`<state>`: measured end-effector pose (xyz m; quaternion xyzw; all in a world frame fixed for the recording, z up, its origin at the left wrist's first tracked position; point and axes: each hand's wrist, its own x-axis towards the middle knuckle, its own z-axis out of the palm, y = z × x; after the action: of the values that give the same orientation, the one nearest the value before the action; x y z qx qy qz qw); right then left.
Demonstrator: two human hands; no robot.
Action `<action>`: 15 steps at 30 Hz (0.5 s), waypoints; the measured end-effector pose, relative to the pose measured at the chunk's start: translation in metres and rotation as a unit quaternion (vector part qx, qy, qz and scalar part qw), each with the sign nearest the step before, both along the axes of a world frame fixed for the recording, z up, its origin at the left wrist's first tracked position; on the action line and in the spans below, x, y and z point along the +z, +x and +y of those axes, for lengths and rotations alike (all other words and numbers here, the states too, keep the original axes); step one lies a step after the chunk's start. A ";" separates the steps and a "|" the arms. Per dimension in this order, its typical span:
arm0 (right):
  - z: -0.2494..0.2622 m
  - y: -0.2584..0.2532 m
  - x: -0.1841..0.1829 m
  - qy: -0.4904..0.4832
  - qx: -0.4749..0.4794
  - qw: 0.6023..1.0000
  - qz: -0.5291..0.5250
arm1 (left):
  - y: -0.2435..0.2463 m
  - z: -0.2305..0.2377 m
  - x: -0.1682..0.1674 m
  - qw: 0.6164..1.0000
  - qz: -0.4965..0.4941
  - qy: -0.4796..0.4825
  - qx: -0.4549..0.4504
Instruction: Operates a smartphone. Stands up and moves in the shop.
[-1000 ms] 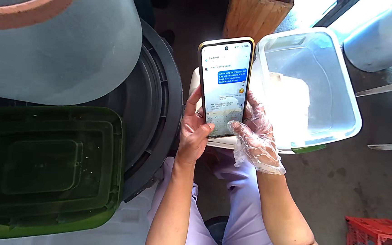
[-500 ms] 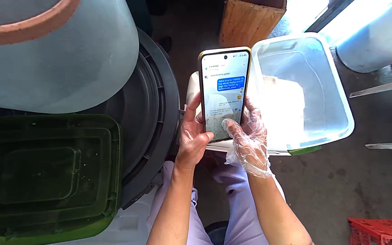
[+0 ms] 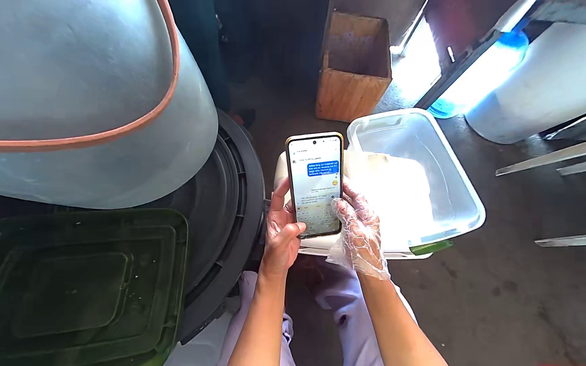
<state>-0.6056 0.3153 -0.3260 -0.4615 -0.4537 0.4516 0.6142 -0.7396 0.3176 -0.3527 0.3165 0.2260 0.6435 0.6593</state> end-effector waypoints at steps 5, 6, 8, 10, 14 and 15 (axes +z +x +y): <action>0.003 -0.001 -0.001 -0.008 -0.033 0.999 0.004 | 0.002 0.001 -0.001 1.000 0.009 -0.006 0.002; 0.003 -0.001 -0.002 -0.002 -0.030 1.000 0.008 | 0.003 0.001 -0.001 1.000 0.009 -0.008 0.003; 0.004 0.000 -0.001 0.001 -0.015 1.000 0.023 | 0.003 0.003 -0.001 1.000 0.005 -0.010 0.004; 0.003 0.002 -0.001 0.002 0.003 0.999 0.038 | 0.003 0.005 0.001 1.000 0.001 -0.019 0.006; 0.004 0.006 -0.004 -0.003 0.030 0.999 0.033 | 0.004 0.011 0.001 1.000 -0.010 -0.020 0.003; 0.006 0.007 0.000 -0.014 0.024 0.999 0.023 | 0.005 0.014 0.000 1.000 -0.020 -0.014 0.001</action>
<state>-0.5983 0.3214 -0.3261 -0.4485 -0.4438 0.4829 0.6072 -0.7345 0.3315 -0.3523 0.2942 0.2223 0.6473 0.6671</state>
